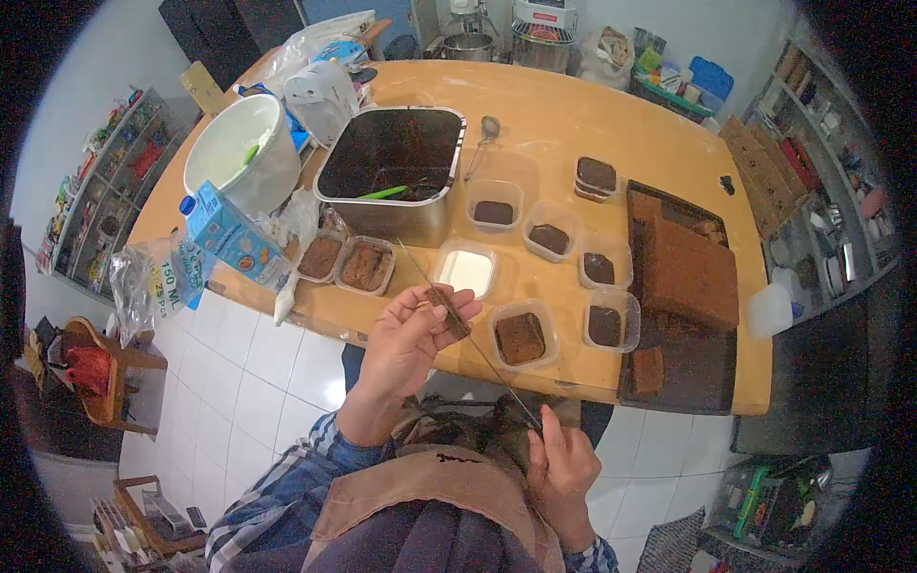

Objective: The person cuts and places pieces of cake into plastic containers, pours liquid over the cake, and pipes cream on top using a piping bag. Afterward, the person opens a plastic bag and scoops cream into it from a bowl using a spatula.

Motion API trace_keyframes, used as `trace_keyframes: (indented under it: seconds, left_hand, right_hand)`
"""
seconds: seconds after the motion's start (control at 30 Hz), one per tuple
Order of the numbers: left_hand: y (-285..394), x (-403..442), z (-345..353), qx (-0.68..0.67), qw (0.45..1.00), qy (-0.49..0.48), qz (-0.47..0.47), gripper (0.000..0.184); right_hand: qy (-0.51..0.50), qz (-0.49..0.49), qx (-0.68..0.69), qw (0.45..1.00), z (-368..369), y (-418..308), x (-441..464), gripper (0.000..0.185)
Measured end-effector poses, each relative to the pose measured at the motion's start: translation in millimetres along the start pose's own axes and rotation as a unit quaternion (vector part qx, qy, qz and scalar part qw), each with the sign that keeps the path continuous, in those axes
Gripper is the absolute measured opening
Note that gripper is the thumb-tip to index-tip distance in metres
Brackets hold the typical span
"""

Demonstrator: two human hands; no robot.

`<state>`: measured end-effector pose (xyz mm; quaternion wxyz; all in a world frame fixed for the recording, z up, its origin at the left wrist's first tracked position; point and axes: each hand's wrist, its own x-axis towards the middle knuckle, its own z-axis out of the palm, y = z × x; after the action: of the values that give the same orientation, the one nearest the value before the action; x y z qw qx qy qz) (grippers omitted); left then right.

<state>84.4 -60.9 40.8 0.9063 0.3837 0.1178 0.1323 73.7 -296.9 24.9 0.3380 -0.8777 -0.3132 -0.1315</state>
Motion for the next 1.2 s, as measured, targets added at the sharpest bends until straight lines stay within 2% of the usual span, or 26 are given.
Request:
trace_keyframes:
  seconds: [1.2]
  left_hand:
    - [-3.0,-3.1,4.8,-0.015,1.000,0.007,0.000,0.017]
  right_hand:
    - [-0.025,0.016,-0.028,0.999,-5.8,-2.0,-0.2,0.036]
